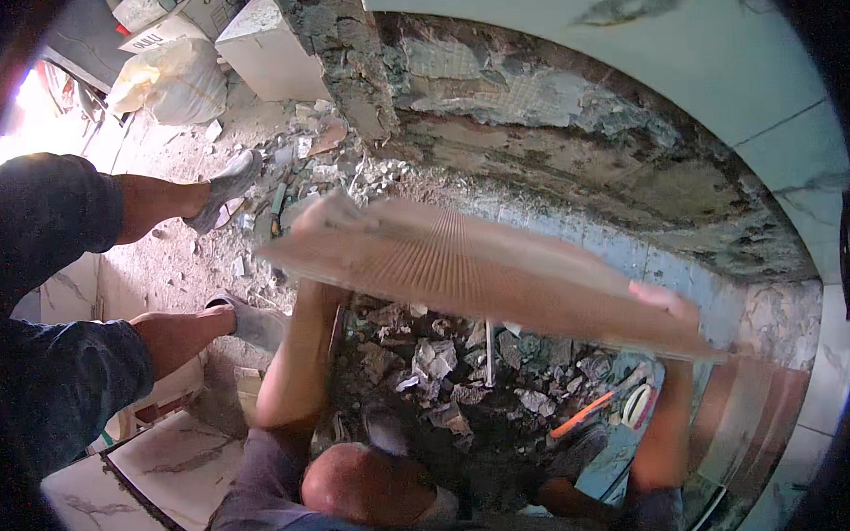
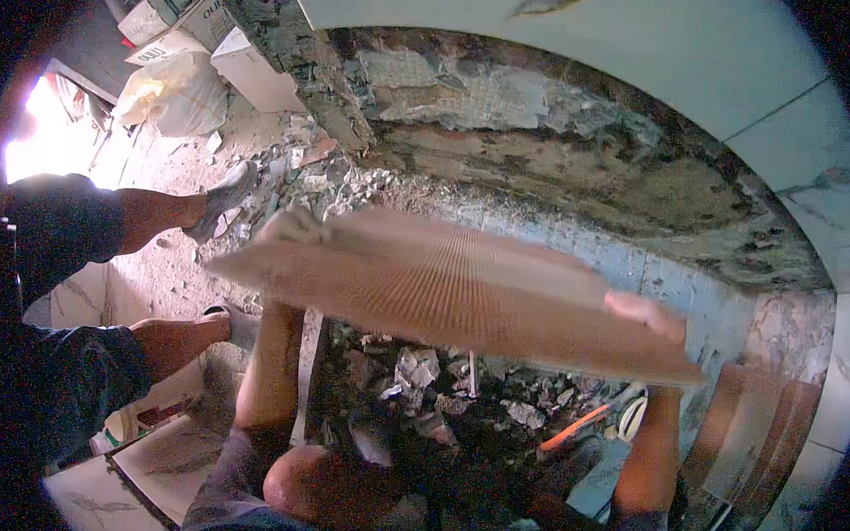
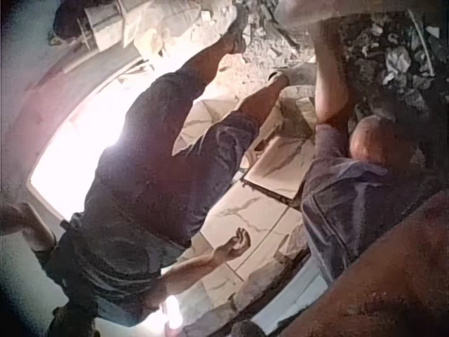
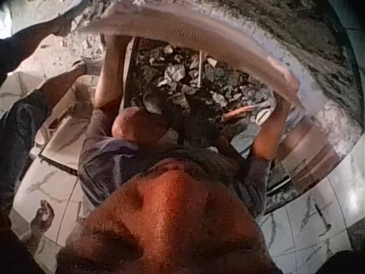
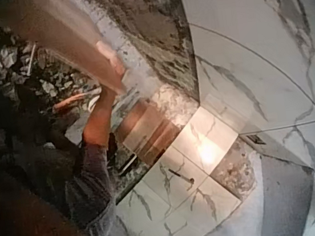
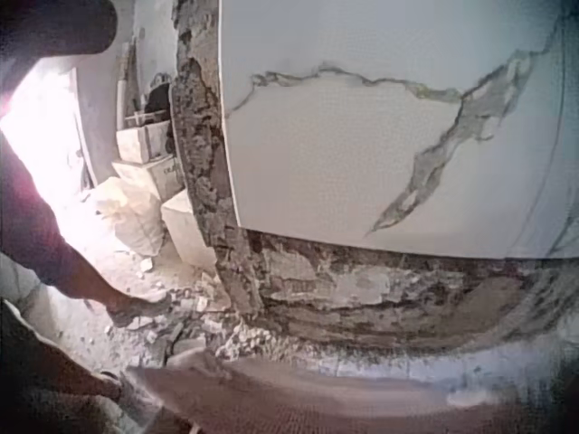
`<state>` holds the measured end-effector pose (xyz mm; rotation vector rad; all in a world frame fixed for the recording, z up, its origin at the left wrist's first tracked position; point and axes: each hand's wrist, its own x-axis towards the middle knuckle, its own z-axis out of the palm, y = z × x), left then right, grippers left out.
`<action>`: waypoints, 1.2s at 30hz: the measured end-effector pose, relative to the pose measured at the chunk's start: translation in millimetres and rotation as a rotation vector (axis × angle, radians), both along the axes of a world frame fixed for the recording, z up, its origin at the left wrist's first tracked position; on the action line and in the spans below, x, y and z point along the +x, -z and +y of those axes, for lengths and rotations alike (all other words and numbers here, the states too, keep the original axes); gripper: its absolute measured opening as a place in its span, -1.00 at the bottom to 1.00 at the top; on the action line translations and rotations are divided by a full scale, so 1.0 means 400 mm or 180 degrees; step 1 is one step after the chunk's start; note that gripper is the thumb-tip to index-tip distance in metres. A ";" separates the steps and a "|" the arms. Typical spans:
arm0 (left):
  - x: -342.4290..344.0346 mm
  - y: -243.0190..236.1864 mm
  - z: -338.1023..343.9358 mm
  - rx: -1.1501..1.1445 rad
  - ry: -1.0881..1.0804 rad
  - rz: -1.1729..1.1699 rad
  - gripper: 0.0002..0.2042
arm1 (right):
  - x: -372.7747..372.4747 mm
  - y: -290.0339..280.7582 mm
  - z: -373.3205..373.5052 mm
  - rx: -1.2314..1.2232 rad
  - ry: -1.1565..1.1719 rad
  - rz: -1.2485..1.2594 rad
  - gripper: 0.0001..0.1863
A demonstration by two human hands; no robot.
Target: The recorder retrieves a stack of tiles and proceeds to install them on a bathroom wall alongside a helper.
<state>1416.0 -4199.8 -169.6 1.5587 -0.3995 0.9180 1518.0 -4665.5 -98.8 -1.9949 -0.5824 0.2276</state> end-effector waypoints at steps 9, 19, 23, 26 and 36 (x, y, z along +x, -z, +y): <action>0.089 0.024 -0.027 0.0126 -0.0125 0.0470 -0.56 | 0.101 0.042 0.020 -0.0121 -0.0374 -0.0915 -0.75; -0.170 -0.034 -0.119 -0.0321 -0.0265 0.1225 -0.74 | -0.042 -0.023 -0.068 -0.0151 -0.0708 -0.0237 -0.81; -0.163 -0.087 -0.128 -0.1191 0.0086 0.1008 -0.68 | -0.034 -0.071 -0.097 0.0000 -0.0880 -0.0649 -0.79; -0.074 -0.101 -0.105 -0.0389 -0.0427 0.0739 -0.63 | -0.006 -0.084 -0.092 -0.0154 -0.0636 -0.0838 -0.80; 0.141 -0.018 -0.107 -0.0977 0.0472 0.1051 -0.45 | 0.158 0.019 -0.055 0.0227 -0.0188 -0.0161 -0.75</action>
